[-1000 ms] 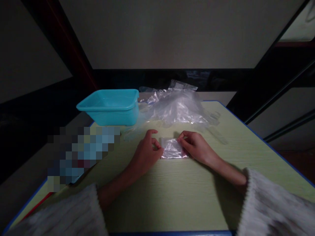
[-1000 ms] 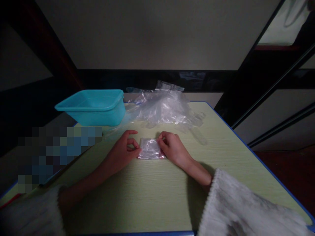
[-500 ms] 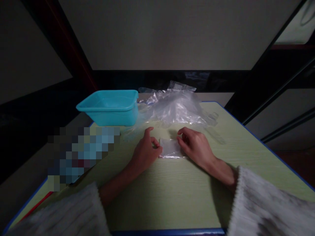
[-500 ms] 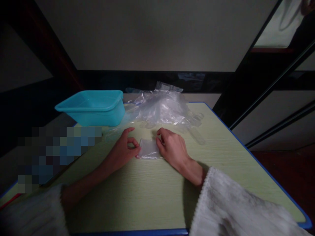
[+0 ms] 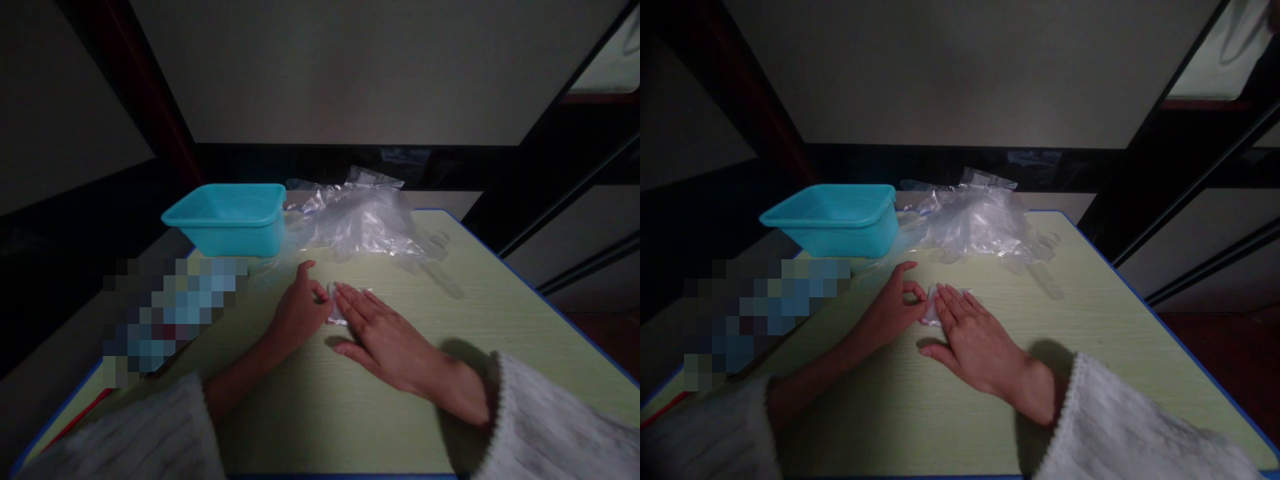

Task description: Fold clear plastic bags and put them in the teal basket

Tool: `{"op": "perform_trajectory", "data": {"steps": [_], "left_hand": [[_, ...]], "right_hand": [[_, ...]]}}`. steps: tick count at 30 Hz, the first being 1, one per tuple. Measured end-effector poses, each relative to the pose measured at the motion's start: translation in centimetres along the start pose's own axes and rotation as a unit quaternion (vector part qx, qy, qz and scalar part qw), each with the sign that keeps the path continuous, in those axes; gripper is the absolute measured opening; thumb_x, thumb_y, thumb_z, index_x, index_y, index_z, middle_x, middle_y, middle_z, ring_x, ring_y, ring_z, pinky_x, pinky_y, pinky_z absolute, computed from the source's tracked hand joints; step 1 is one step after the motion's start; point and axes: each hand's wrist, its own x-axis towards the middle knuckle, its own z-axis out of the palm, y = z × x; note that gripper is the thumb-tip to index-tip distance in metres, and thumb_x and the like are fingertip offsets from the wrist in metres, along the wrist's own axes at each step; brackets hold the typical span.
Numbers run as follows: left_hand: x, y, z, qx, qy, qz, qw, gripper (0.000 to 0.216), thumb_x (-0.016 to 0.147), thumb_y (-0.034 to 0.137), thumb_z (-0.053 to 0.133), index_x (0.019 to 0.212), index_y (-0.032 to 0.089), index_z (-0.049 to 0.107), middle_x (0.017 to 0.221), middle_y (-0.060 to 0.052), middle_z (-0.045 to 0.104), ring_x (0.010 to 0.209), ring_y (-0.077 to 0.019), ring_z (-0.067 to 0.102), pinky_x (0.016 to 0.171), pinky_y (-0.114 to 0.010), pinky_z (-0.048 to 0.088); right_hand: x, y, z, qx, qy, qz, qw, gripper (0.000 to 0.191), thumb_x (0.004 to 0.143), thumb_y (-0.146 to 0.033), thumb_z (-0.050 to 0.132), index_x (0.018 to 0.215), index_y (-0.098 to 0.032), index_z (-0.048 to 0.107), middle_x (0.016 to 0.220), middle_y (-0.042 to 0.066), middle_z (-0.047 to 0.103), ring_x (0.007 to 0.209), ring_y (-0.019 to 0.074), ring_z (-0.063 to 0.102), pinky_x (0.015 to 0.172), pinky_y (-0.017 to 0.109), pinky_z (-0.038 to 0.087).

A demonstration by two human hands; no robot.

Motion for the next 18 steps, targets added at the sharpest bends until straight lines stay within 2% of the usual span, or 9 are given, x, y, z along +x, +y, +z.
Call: {"op": "perform_trajectory", "data": {"steps": [5,9,13,15,18], "left_hand": [[0.0,0.4,-0.4,-0.011,-0.012,-0.023,1.000,0.067,0.066,0.003,0.056,0.125,0.015,0.026,0.070,0.009,0.051,0.047,-0.0066,0.053,0.046,-0.018,0.044],[-0.2,1.2,-1.1,-0.011,-0.029,-0.061,0.998,0.061,0.068,0.001,0.054,0.122,0.015,0.030,0.072,0.008,0.049,0.046,-0.0058,0.053,0.040,-0.015,0.043],[-0.2,1.2,-1.6,-0.017,-0.039,-0.070,0.997,0.057,0.071,0.003,0.053,0.121,0.016,0.030,0.073,0.008,0.048,0.046,-0.0063,0.057,0.037,-0.014,0.041],[-0.2,0.8,-1.7,-0.017,-0.041,-0.055,0.997,0.054,0.072,0.004,0.052,0.120,0.016,0.031,0.074,0.008,0.048,0.044,-0.0063,0.058,0.038,-0.015,0.040],[-0.2,0.1,-1.7,0.017,-0.014,0.022,1.000,0.048,0.073,0.005,0.051,0.116,0.017,0.036,0.075,0.007,0.049,0.044,-0.0061,0.056,0.042,-0.017,0.042]], "right_hand": [[0.0,0.2,0.1,0.009,-0.027,-0.005,1.000,0.074,0.089,-0.056,0.031,0.136,0.001,0.031,0.143,0.022,0.026,0.133,0.0287,0.024,0.107,0.047,0.027],[0.0,0.3,0.1,0.003,-0.042,-0.011,0.999,0.074,0.089,-0.056,0.029,0.138,0.000,0.028,0.144,0.022,0.022,0.133,0.0294,0.021,0.107,0.048,0.026],[0.0,0.4,0.0,0.001,-0.050,-0.018,0.999,0.071,0.089,-0.056,0.029,0.139,-0.005,0.028,0.145,0.022,0.021,0.134,0.0296,0.018,0.107,0.048,0.024],[0.1,0.3,0.0,0.002,-0.050,-0.020,0.999,0.070,0.089,-0.056,0.030,0.140,-0.007,0.028,0.145,0.021,0.021,0.134,0.0297,0.018,0.107,0.048,0.025],[0.1,0.3,-0.1,0.004,-0.049,-0.021,0.999,0.070,0.088,-0.057,0.032,0.139,-0.009,0.029,0.145,0.020,0.022,0.134,0.0295,0.019,0.106,0.050,0.025]]}}
